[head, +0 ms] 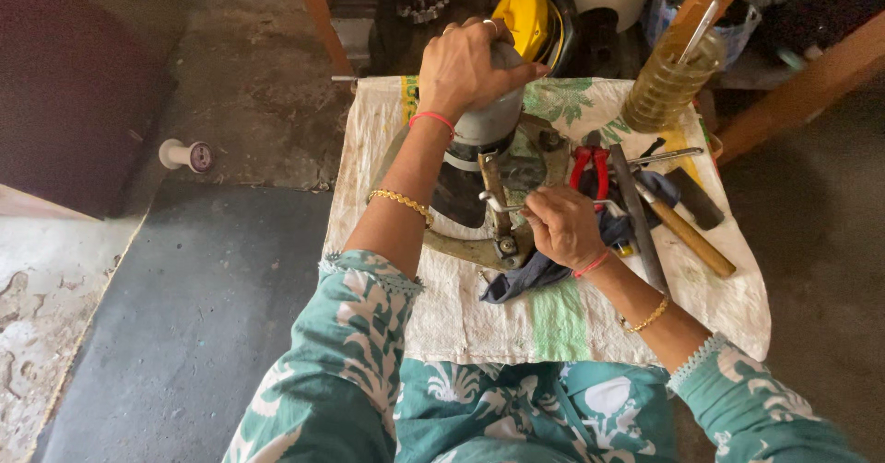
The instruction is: The person uses a wrench to tighten bolts on a small appliance placed on a cloth-covered table. They repeatedly adjust the wrench and reposition the appliance to access different bolts, continuing the tightening process throughout the clip.
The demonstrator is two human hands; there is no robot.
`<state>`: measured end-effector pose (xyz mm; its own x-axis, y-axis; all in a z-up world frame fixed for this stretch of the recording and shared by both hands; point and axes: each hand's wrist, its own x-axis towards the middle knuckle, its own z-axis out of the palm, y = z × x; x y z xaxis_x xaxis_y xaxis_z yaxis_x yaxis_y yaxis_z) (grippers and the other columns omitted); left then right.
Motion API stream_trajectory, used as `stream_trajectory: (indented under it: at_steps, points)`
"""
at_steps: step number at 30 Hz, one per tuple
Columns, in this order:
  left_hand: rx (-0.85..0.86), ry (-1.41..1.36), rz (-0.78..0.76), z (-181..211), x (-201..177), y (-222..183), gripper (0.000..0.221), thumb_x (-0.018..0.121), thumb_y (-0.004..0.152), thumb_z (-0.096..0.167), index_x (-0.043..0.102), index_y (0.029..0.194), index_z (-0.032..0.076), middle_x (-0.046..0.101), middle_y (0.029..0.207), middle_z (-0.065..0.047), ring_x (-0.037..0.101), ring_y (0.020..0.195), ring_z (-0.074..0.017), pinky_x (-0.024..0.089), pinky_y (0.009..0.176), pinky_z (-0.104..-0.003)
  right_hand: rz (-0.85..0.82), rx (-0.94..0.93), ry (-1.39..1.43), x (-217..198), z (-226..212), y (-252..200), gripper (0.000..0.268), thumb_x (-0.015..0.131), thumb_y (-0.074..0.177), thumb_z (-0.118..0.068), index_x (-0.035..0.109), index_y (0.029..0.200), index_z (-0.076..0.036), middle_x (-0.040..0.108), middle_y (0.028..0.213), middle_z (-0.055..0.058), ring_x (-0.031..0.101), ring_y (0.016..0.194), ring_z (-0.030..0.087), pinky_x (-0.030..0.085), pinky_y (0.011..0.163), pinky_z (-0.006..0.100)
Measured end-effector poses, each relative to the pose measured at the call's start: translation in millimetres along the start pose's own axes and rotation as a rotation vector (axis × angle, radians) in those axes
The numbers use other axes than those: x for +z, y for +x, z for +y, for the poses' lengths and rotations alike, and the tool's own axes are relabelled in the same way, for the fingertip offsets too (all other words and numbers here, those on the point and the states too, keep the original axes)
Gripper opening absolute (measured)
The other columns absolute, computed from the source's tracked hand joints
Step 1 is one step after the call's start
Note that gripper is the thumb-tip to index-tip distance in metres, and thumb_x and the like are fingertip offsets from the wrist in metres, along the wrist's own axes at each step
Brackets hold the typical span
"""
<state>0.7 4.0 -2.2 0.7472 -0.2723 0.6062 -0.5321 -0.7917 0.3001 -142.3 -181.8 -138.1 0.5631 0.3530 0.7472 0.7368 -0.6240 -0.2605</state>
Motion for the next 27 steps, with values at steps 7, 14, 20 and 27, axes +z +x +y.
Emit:
stream_trajectory:
  at_steps: [7,14,20,27]
  points:
    - [-0.017,0.021,-0.028,1,0,2,0.077,0.078,0.066,0.077,0.078,0.106,0.010,0.075,0.100,-0.012,0.070,0.095,-0.0328,0.054,0.084,-0.046,-0.106,0.047,-0.116,-24,14,33,0.024,0.070,0.099,-0.020,0.056,0.085,-0.006,0.062,0.075,0.012,0.062,0.066,0.035,0.046,0.057,0.045]
    - [-0.009,-0.002,-0.018,2,1,0,0.075,0.079,0.066,0.074,0.079,0.103,0.009,0.075,0.098,-0.012,0.070,0.093,-0.0330,0.054,0.082,-0.046,-0.263,-0.037,-0.230,-34,16,57,0.024,0.071,0.096,-0.024,0.058,0.084,-0.008,0.061,0.071,0.011,0.063,0.067,0.036,0.048,0.057,0.046]
    - [0.014,0.001,0.011,0,1,-1,0.073,0.081,0.067,0.073,0.079,0.100,0.008,0.075,0.094,-0.014,0.070,0.089,-0.0344,0.055,0.079,-0.046,-0.446,-0.096,-0.354,-34,28,65,0.018,0.067,0.095,-0.022,0.059,0.086,-0.008,0.065,0.073,0.011,0.067,0.070,0.035,0.051,0.059,0.048]
    - [0.032,0.004,0.037,1,1,1,0.072,0.081,0.065,0.073,0.079,0.095,0.007,0.074,0.092,-0.013,0.070,0.088,-0.0345,0.055,0.077,-0.047,-0.256,-0.069,-0.192,-16,19,53,0.013,0.064,0.095,-0.012,0.055,0.090,-0.005,0.065,0.077,0.013,0.067,0.073,0.036,0.050,0.060,0.046]
